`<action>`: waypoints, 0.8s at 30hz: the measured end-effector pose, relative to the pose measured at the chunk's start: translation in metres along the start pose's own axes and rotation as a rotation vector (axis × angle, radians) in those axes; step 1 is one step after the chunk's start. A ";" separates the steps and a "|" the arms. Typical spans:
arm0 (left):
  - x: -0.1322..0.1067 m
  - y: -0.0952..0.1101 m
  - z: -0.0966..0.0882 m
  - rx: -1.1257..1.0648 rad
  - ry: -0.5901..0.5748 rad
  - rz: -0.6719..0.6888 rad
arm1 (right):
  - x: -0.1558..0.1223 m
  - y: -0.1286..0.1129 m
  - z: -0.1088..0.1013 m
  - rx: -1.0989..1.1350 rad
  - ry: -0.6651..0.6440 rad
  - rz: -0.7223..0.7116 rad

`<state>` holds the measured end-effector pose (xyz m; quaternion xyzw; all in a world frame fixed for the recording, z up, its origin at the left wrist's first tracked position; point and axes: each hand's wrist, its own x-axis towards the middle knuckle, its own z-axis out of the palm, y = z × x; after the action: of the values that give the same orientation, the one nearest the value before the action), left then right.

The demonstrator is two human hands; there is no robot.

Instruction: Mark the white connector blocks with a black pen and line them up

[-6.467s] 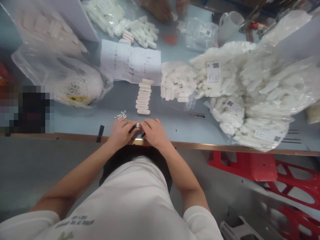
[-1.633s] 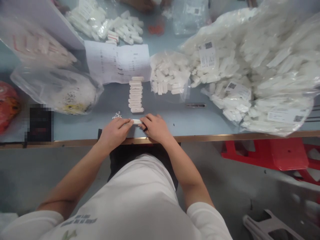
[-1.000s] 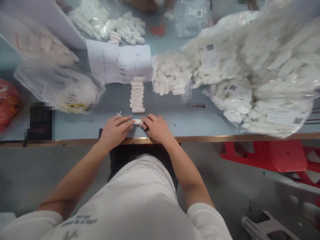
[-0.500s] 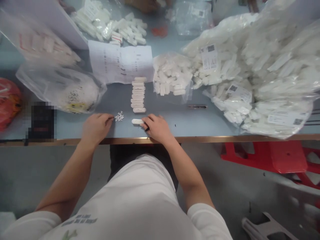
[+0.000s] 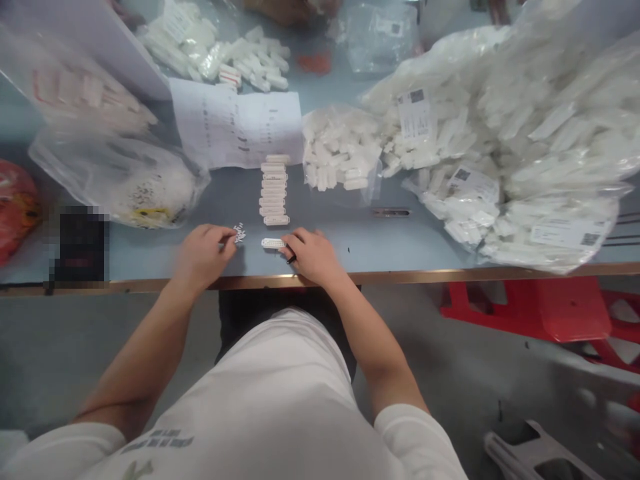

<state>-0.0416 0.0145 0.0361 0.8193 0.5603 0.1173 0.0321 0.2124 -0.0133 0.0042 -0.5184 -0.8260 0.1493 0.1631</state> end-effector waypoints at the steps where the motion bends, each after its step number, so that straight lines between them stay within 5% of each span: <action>1: 0.000 0.006 0.001 -0.066 0.005 0.023 | 0.000 0.000 0.000 -0.007 0.000 -0.002; 9: 0.004 0.043 0.008 -0.003 0.006 0.239 | 0.000 -0.002 -0.002 -0.012 -0.002 -0.007; 24: 0.001 0.044 0.005 0.135 -0.049 0.294 | 0.000 -0.001 -0.001 -0.013 0.008 -0.016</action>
<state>-0.0001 -0.0002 0.0401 0.8954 0.4400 0.0625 -0.0269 0.2123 -0.0132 0.0058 -0.5133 -0.8305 0.1408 0.1642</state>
